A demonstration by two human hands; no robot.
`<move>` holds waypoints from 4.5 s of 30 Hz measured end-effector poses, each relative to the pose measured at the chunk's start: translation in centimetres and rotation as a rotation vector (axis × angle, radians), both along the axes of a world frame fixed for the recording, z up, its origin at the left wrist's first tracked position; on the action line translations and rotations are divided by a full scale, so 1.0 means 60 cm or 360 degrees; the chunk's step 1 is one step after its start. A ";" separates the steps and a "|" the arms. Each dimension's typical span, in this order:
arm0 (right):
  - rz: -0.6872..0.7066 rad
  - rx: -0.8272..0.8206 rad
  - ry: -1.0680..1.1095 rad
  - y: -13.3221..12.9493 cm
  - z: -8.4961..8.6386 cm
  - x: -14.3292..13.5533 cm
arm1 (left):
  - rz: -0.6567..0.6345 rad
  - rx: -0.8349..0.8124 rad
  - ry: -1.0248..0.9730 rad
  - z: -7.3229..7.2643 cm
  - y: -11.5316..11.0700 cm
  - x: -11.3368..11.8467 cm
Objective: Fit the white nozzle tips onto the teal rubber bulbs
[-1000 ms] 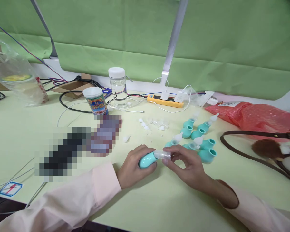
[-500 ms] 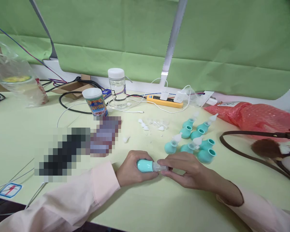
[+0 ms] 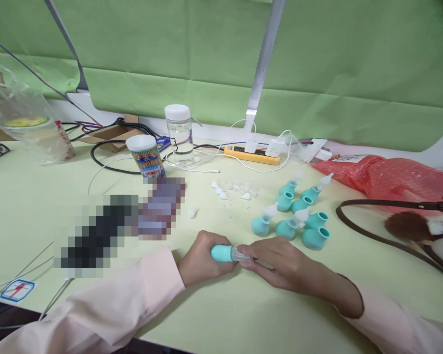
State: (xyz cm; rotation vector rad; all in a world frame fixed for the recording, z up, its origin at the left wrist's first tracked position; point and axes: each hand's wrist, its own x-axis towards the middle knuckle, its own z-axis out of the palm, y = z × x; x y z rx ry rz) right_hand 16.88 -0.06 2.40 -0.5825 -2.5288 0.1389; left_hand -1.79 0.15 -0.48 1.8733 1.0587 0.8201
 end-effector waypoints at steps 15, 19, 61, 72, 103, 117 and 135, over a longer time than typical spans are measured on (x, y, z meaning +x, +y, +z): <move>-0.0115 -0.1685 0.1078 -0.018 -0.019 -0.030 | 0.0100 0.0557 0.0038 0.011 -0.013 0.002; -0.0056 -0.1978 0.1211 -0.018 -0.025 -0.034 | 0.0100 0.0566 -0.0001 0.013 -0.013 0.001; -0.0365 -0.0753 0.0615 -0.020 -0.039 -0.042 | 0.0501 0.0508 0.1647 0.043 0.052 -0.043; -0.0361 -0.0755 0.0413 -0.023 -0.029 -0.040 | -0.0014 -0.1019 -0.1215 0.038 0.033 -0.029; -0.0584 -0.1138 0.0490 -0.039 -0.036 -0.039 | 0.0181 -0.0926 -0.1070 0.019 0.023 -0.017; -0.0585 -0.1174 0.0412 -0.036 -0.033 -0.039 | 0.0118 -0.0991 -0.1032 0.017 0.027 -0.019; -0.0604 -0.1026 0.0518 -0.041 -0.040 -0.037 | 0.0012 -0.0948 -0.1126 0.030 0.013 -0.015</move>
